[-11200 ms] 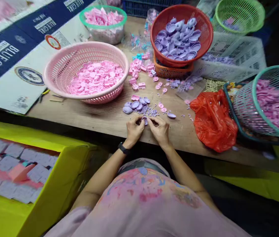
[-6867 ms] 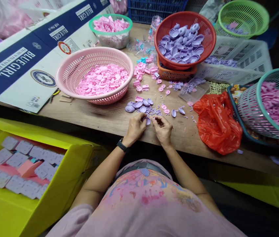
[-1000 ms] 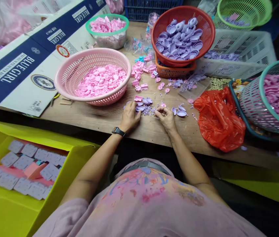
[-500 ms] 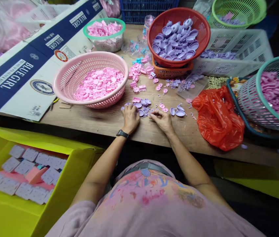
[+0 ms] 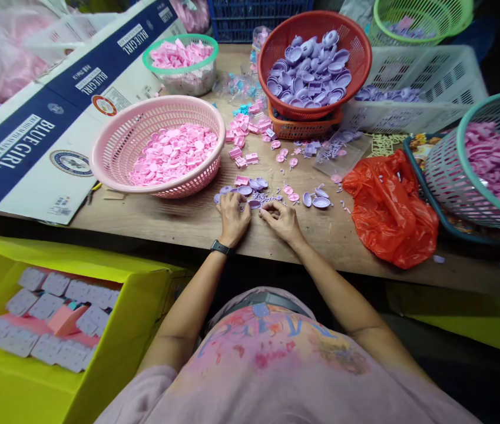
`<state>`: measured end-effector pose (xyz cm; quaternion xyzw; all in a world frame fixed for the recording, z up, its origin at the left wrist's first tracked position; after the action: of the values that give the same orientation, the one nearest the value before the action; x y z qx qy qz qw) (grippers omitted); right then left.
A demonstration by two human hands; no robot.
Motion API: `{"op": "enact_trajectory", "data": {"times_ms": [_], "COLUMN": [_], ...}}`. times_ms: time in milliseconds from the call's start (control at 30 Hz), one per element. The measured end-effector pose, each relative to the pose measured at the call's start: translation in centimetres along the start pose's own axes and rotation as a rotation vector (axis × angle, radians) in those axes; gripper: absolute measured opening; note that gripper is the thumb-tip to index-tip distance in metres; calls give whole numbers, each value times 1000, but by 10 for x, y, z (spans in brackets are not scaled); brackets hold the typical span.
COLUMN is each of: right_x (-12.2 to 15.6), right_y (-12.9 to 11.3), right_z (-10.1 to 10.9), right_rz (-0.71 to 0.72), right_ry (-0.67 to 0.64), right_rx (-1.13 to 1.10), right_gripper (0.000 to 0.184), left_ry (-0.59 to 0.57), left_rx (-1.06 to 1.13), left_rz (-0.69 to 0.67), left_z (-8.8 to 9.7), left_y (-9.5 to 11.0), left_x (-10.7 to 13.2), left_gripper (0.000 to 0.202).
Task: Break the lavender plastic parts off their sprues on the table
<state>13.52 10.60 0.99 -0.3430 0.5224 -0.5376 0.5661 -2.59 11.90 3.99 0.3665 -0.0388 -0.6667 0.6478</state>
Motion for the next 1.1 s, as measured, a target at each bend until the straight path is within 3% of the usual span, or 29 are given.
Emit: {"op": "enact_trajectory", "data": {"times_ms": [233,500,667,867,1100], "right_x": [2,8,9,8,5], "right_y": [-27,-37,-35,-27,-18], "right_z": [16,10,10,10,12], "right_rz": [154,269,281,176,85], "right_ry": [161,138,141,135,130], "right_rx": [87,192,181,163,66], "right_gripper": [15,15,12,11,12], "left_ry": [-22,61,71,122,95], "left_rx": [387,354,240,48,-25], "left_rz": [104,96,-63,-359,-497], "left_z": [2,-1,-3,-2,-6], "left_y": [11,15,20,35,47], "left_x": [12,26,29,35,40], "left_gripper": [12,11,12,17,22]}}
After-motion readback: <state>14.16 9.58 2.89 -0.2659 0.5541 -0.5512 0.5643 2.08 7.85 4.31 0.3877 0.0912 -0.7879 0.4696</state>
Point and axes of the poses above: each hand's wrist, its own x-axis away from the middle knuckle, its own z-axis out of the back of the hand, y = z × x, the point moved 8 cm from there along -x, towards the middle knuckle, and after that the axes turned 9 degrees about y, right-handed, at the moved point
